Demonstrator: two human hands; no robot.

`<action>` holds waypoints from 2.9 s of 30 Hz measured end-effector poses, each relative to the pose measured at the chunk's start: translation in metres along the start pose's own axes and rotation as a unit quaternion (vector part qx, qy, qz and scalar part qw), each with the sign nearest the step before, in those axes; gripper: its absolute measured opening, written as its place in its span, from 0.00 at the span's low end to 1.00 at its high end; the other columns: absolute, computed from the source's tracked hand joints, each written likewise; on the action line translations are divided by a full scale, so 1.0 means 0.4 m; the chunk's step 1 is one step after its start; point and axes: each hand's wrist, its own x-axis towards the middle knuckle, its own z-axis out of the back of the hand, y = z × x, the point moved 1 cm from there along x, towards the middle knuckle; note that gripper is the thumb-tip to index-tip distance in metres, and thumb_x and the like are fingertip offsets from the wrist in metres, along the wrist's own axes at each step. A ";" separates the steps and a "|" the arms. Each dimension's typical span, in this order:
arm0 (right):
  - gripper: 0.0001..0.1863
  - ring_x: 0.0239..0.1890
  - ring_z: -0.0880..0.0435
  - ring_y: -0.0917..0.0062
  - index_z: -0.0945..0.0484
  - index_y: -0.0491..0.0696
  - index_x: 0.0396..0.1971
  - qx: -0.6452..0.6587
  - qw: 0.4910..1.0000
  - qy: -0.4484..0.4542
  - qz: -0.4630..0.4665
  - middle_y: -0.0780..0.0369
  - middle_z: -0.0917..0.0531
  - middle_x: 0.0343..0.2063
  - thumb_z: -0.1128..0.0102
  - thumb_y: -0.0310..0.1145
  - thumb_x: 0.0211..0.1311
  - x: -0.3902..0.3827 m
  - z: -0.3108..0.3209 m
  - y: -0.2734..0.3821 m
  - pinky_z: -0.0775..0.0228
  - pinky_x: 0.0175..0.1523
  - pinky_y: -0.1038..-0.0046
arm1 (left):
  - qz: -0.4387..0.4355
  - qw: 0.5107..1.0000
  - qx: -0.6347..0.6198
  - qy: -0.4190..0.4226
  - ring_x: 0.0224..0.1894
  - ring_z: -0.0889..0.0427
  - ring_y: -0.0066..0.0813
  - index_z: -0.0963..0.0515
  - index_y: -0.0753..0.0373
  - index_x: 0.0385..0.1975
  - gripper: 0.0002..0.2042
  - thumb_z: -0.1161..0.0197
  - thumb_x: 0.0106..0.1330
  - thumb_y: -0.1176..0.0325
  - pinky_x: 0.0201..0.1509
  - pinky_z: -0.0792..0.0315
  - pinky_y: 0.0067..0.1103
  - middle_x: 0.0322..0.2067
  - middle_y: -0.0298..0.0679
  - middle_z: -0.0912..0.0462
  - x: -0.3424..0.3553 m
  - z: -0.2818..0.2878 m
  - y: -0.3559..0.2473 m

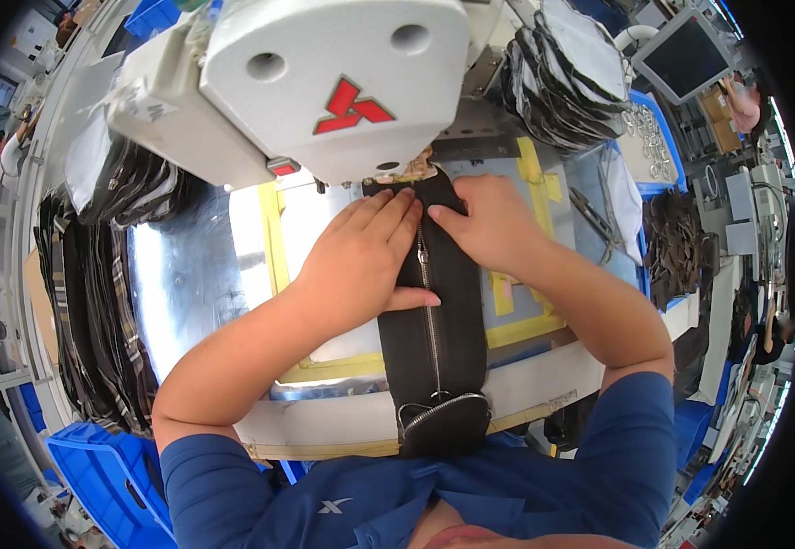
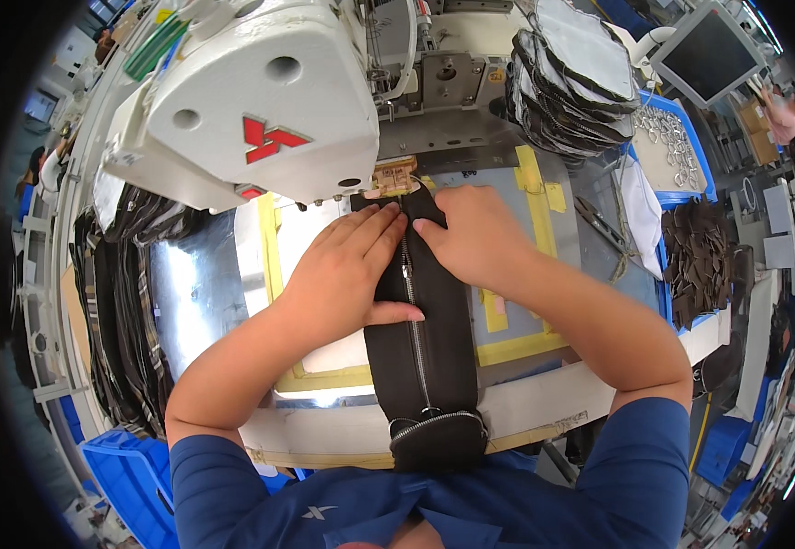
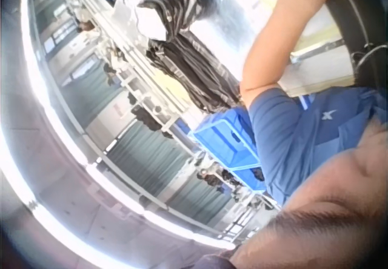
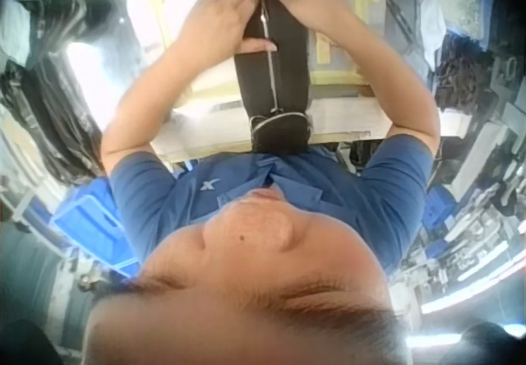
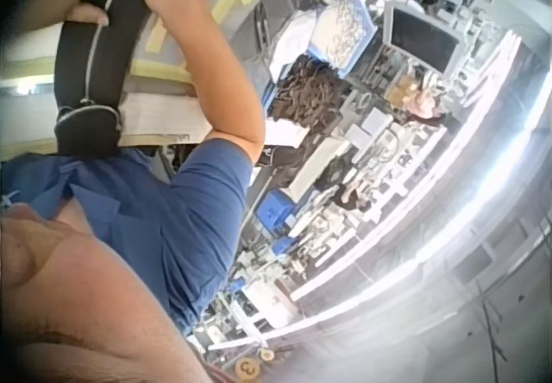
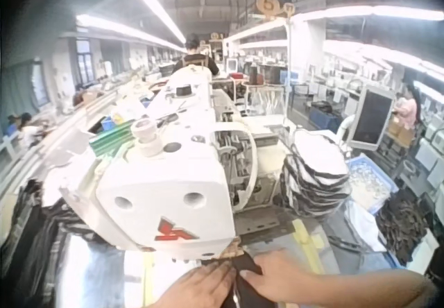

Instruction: The person aligns a zipper onto a black fabric pouch and sews it using an industrial sewing machine. They then attach a white fabric lining to the pouch, sewing it in place. The process is repeated for multiple pouches, with the person handling the fabric and machine controls throughout.

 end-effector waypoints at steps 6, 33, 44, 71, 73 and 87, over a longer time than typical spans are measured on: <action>0.17 0.37 0.13 0.44 0.18 0.36 0.34 -0.050 0.997 0.063 -0.016 0.43 0.14 0.30 0.30 0.38 0.65 0.021 0.025 0.008 0.22 0.44 0.51 | 0.003 1.000 -0.025 0.015 0.69 0.23 0.56 0.24 0.75 0.65 0.50 0.24 0.54 0.35 0.75 0.30 0.41 0.66 0.55 0.22 0.006 -0.005 0.012; 0.28 0.66 0.20 0.54 0.21 0.40 0.52 -0.206 0.919 -0.017 0.336 0.45 0.19 0.64 0.30 0.49 0.66 -0.048 -0.032 -0.027 0.34 0.75 0.54 | 0.016 0.998 -0.064 0.017 0.68 0.23 0.59 0.24 0.72 0.63 0.50 0.16 0.45 0.40 0.72 0.29 0.45 0.67 0.57 0.25 0.023 -0.002 0.012; 0.31 0.71 0.23 0.51 0.22 0.36 0.57 -0.161 0.928 0.008 0.336 0.42 0.23 0.68 0.27 0.43 0.63 -0.046 -0.026 -0.040 0.33 0.77 0.55 | 0.032 0.998 -0.054 0.025 0.68 0.23 0.59 0.25 0.73 0.64 0.49 0.18 0.49 0.39 0.72 0.29 0.46 0.68 0.58 0.25 0.016 -0.002 0.005; 0.27 0.63 0.18 0.54 0.20 0.39 0.50 -0.128 0.933 -0.047 0.334 0.46 0.18 0.59 0.25 0.46 0.61 -0.053 -0.018 -0.045 0.28 0.71 0.57 | 0.028 0.998 0.016 0.052 0.70 0.25 0.56 0.26 0.71 0.66 0.52 0.24 0.49 0.31 0.71 0.35 0.46 0.71 0.55 0.26 0.012 0.001 -0.001; 0.26 0.62 0.18 0.53 0.20 0.40 0.49 -0.134 0.928 -0.049 0.345 0.47 0.17 0.56 0.25 0.46 0.62 -0.056 -0.014 -0.053 0.27 0.69 0.56 | 0.026 0.998 0.014 0.060 0.69 0.25 0.53 0.26 0.69 0.68 0.51 0.23 0.50 0.34 0.72 0.36 0.44 0.71 0.53 0.26 0.013 -0.002 0.002; 0.17 0.40 0.10 0.56 0.10 0.43 0.36 -0.185 0.912 -0.265 -0.253 0.52 0.09 0.33 0.27 0.43 0.64 -0.286 0.446 -0.534 0.19 0.50 0.60 | 0.007 0.999 -0.006 0.046 0.71 0.28 0.57 0.28 0.69 0.70 0.50 0.19 0.50 0.42 0.74 0.37 0.46 0.72 0.55 0.28 0.010 -0.006 -0.006</action>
